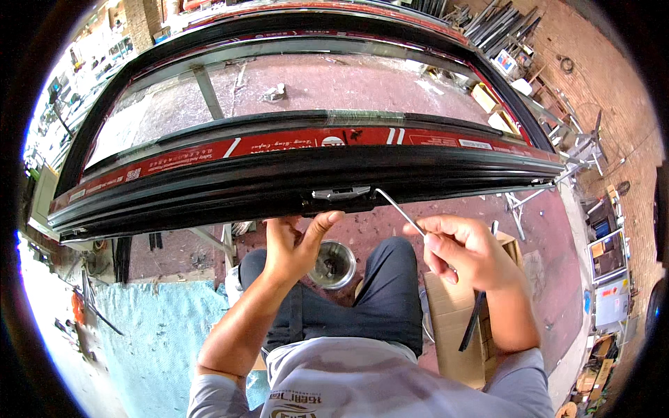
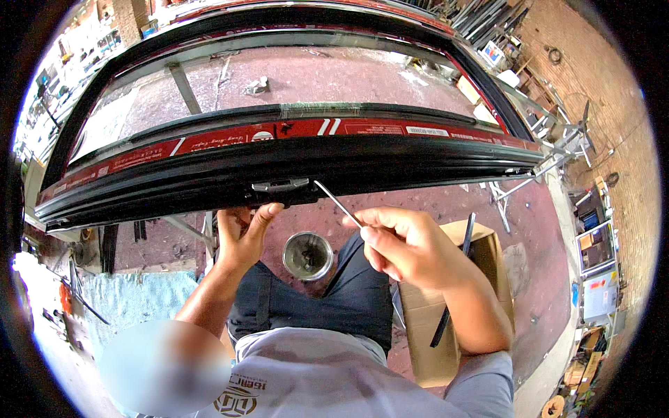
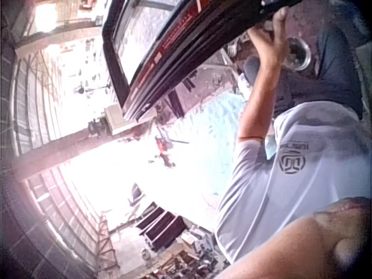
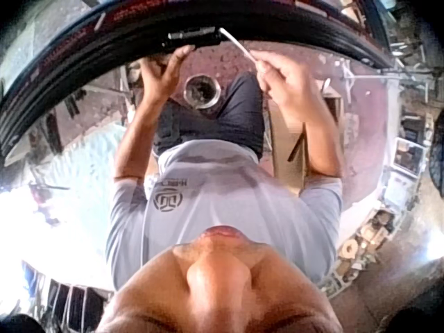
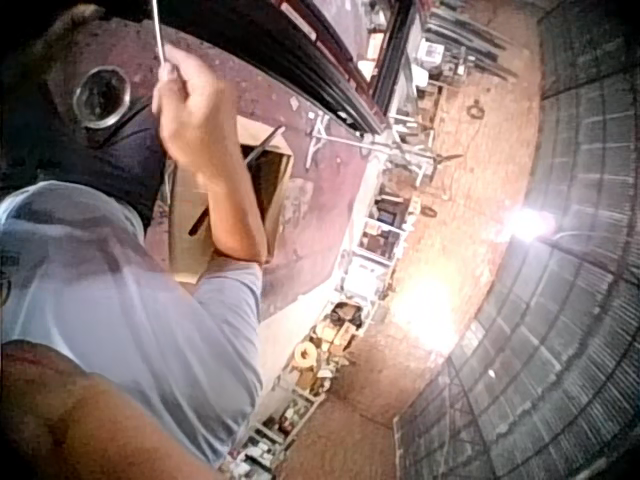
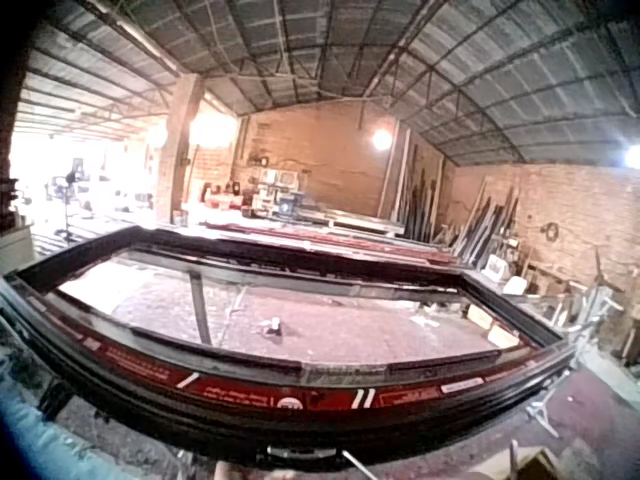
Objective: The person assembles a window frame by inserting black rubber seals into the frame grooves and then attaching a metal locking mechanism using an Allen key. The person works while sitting on the floor in a workshop.
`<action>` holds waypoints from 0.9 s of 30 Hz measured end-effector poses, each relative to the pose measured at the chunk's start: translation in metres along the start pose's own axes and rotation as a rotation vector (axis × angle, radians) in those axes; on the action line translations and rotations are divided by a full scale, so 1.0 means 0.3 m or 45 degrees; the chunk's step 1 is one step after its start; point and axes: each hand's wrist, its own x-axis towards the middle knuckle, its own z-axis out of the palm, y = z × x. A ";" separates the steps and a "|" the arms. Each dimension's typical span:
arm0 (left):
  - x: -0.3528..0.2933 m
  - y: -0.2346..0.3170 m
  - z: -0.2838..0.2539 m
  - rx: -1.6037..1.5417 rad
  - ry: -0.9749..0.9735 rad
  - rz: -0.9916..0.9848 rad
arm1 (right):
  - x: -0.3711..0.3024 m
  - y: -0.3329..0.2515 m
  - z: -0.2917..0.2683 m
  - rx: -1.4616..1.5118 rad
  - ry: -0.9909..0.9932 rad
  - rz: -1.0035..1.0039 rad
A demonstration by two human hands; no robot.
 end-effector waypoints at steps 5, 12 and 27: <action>0.008 0.001 0.024 -0.002 -0.025 0.006 | 0.063 0.258 0.015 1.194 -0.703 -0.288; -0.003 0.002 0.032 -0.052 0.040 0.096 | 0.150 0.231 0.341 1.264 -0.425 -0.466; -0.010 0.021 0.019 -0.253 0.072 -0.329 | 0.170 0.097 0.414 0.835 -0.068 -0.358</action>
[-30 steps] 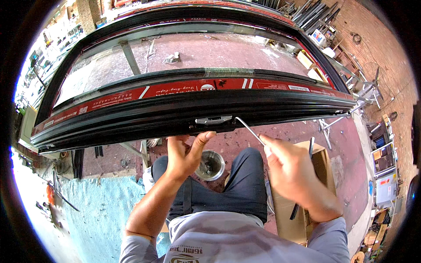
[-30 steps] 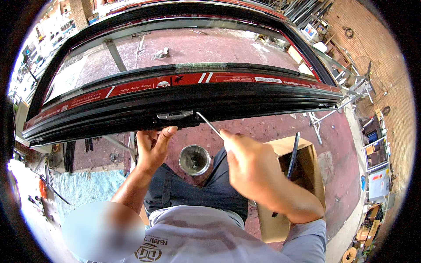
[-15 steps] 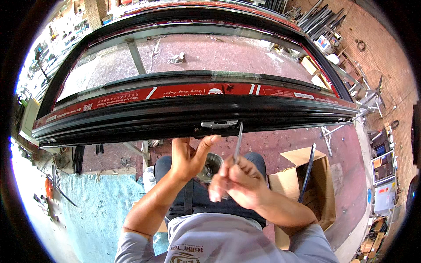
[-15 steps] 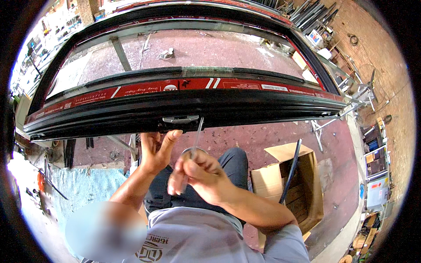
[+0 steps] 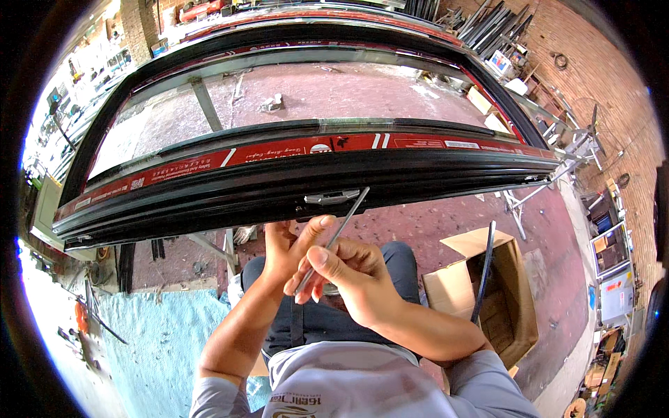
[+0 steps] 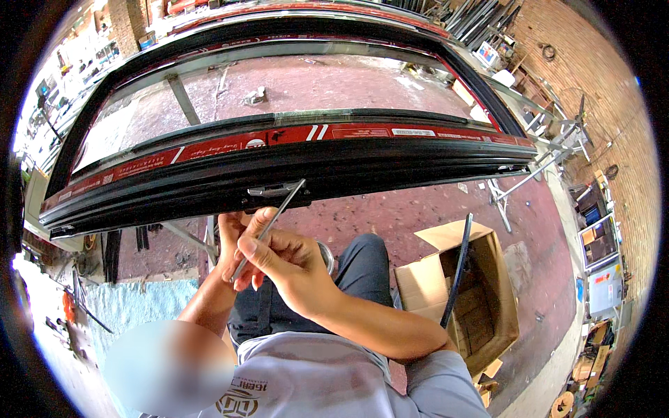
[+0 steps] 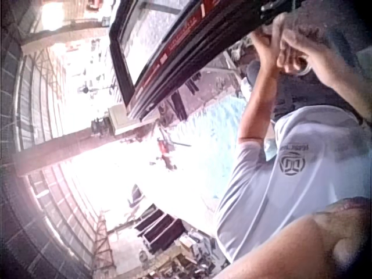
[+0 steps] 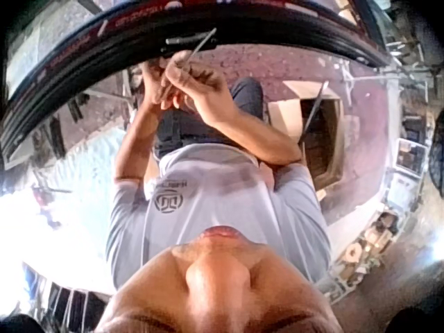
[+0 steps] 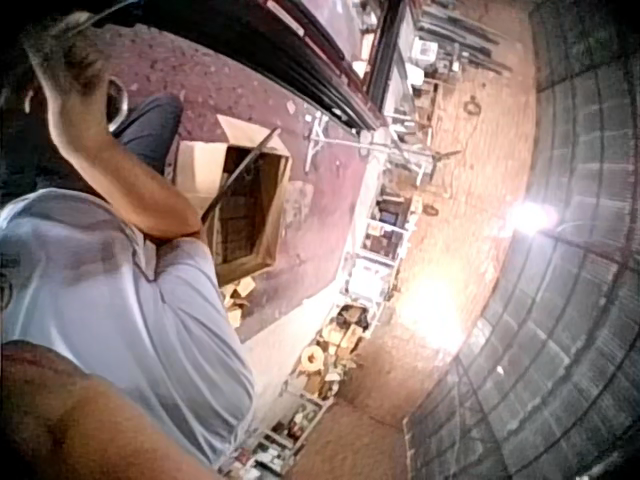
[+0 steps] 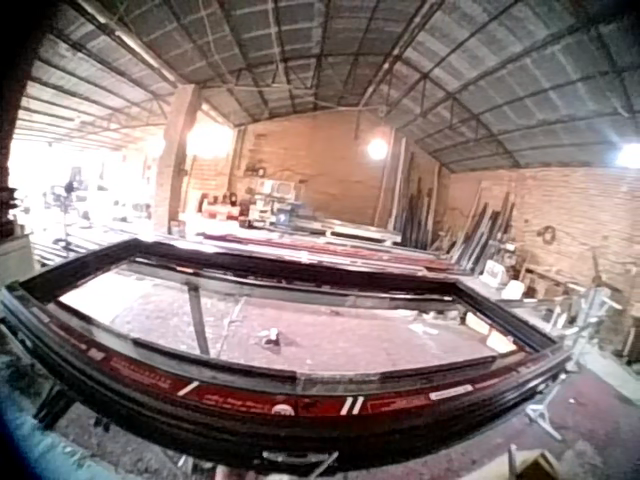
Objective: The person assembles a window frame by inserting black rubber seals into the frame grooves and then attaching a metal locking mechanism using an Allen key. The person works while sitting on the floor in a workshop.
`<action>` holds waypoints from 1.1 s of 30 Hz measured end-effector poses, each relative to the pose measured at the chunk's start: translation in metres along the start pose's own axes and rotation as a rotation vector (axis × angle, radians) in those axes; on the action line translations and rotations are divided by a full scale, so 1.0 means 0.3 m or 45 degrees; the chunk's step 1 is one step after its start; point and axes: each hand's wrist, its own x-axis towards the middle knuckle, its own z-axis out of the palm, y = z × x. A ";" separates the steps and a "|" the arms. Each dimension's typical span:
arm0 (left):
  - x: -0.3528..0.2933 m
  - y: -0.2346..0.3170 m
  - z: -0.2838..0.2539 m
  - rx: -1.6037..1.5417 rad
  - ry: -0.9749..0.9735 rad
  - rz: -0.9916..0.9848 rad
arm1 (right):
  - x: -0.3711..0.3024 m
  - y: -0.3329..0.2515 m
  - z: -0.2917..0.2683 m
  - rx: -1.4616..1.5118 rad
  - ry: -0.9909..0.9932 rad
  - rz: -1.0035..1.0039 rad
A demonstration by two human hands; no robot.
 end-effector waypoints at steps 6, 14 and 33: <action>0.035 -0.062 -0.044 0.117 -0.153 0.318 | -0.122 -0.129 -0.066 -0.678 0.046 -0.080; 0.054 -0.005 -0.042 0.063 -0.176 0.139 | -0.124 -0.323 -0.298 -1.888 0.241 -0.514; 0.077 -0.016 -0.061 0.007 -0.215 0.057 | -0.039 -0.352 -0.363 -2.417 -0.003 -1.018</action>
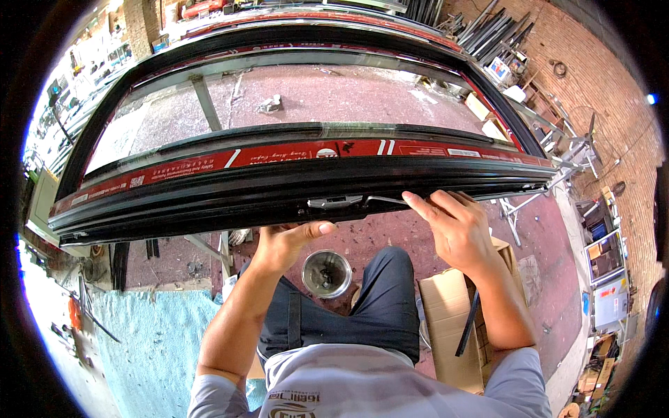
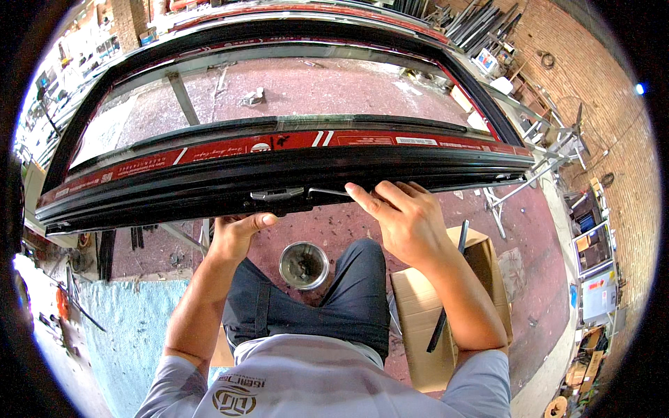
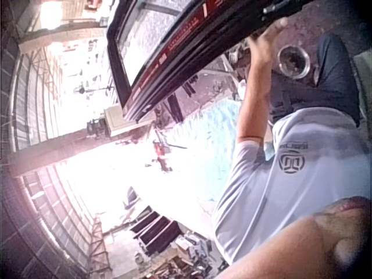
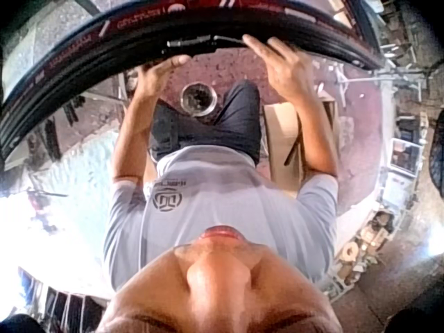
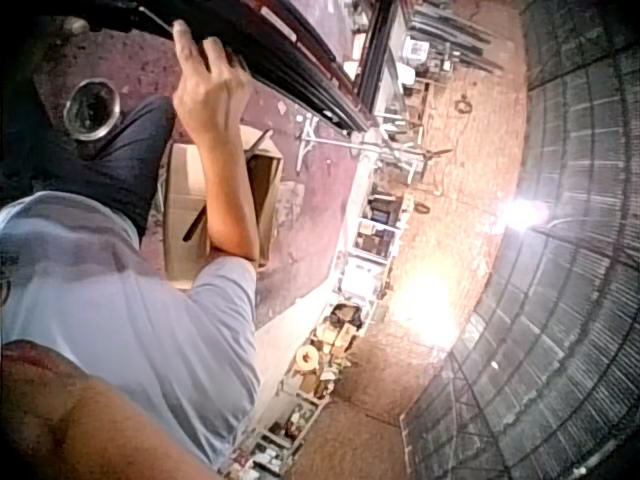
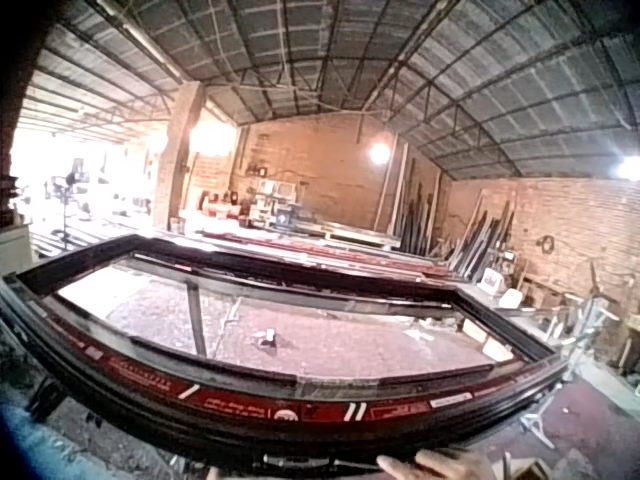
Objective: The person assembles a window frame by inserting black rubber seals into the frame grooves and then attaching a metal locking mechanism using an Allen key. The person works while sitting on the floor in a workshop.
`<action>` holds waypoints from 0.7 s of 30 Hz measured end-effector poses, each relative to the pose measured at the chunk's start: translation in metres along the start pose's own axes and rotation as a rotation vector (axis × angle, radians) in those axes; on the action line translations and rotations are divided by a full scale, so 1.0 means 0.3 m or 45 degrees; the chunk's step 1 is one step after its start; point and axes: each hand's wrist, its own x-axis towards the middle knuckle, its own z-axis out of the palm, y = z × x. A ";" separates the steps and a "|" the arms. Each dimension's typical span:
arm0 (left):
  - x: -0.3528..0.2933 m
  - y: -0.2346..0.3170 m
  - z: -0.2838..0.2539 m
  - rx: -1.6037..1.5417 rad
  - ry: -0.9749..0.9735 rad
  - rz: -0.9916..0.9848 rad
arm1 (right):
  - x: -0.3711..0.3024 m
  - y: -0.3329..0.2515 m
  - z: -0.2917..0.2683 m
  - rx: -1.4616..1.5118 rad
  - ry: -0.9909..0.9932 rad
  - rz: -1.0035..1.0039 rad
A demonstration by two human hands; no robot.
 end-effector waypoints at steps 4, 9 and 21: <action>-0.006 0.008 -0.004 0.079 0.028 -0.035 | -0.011 -0.042 -0.007 -0.008 -0.068 0.106; -0.019 0.038 0.021 0.035 0.052 -0.123 | -0.013 -0.050 0.001 -0.037 -0.066 0.128; 0.040 -0.009 0.016 -0.032 -0.121 0.022 | -0.018 -0.109 -0.002 -0.077 -0.074 0.276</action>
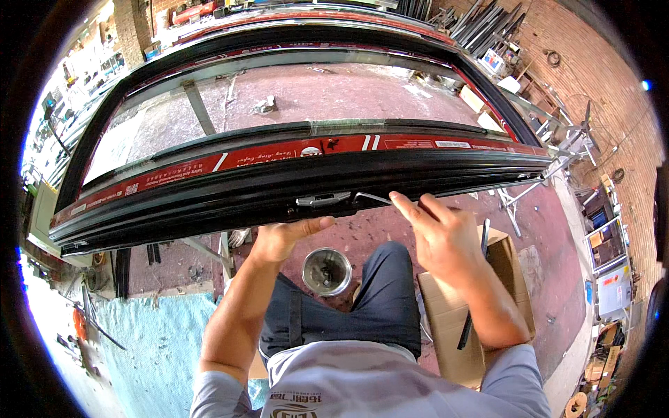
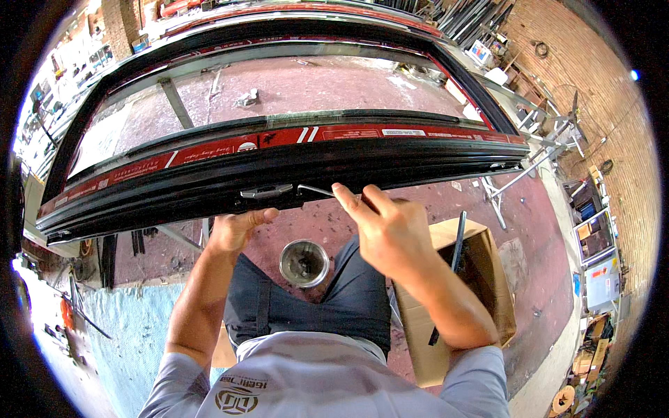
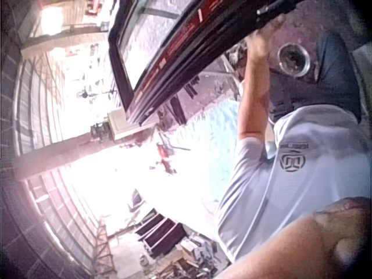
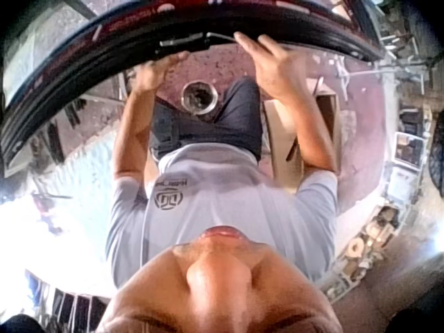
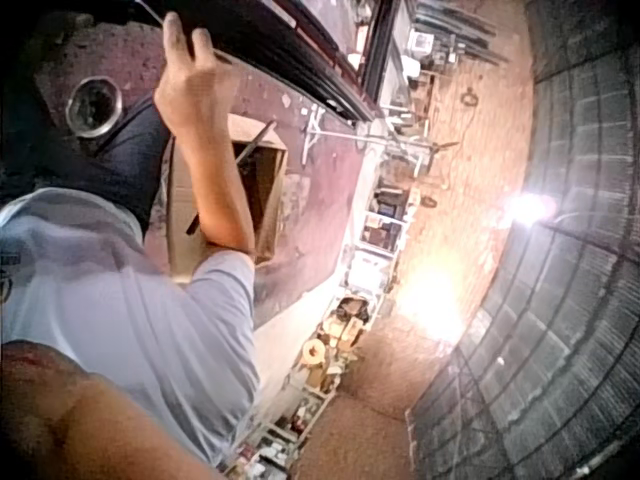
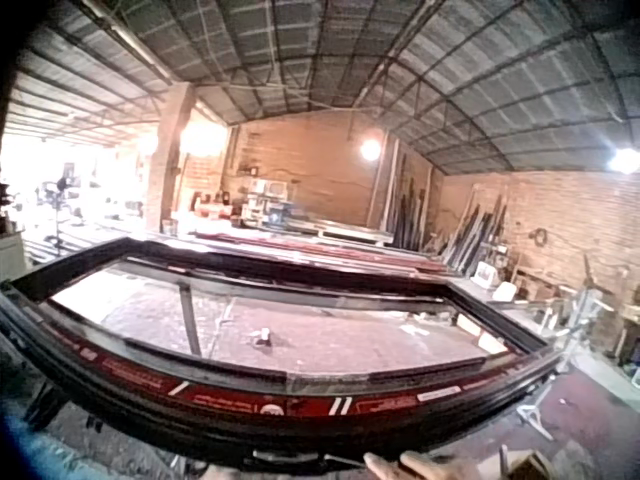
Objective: The person assembles a window frame by inserting black rubber seals into the frame grooves and then attaching a metal locking mechanism using an Allen key. The person works while sitting on the floor in a workshop.
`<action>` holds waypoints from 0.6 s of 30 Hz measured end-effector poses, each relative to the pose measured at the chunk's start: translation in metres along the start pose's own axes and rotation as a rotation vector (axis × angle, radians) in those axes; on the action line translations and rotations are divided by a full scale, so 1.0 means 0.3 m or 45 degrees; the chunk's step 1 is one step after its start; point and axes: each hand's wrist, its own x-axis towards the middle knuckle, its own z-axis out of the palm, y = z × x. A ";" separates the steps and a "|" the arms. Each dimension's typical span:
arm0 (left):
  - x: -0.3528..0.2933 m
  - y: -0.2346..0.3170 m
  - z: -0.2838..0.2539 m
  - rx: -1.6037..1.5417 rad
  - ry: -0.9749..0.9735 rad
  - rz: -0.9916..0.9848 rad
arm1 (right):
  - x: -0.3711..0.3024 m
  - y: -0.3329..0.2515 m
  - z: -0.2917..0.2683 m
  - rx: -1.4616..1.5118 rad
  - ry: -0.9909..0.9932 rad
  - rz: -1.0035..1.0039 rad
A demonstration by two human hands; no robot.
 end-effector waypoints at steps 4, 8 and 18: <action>0.012 -0.003 0.030 -0.032 -0.039 0.057 | -0.054 -0.197 -0.036 0.030 -0.126 0.365; 0.002 0.016 0.023 -0.031 -0.004 0.003 | -0.073 -0.086 -0.028 0.805 -0.134 0.392; 0.004 0.025 0.025 -0.025 -0.070 -0.049 | -0.152 -0.034 0.177 3.363 -0.519 0.335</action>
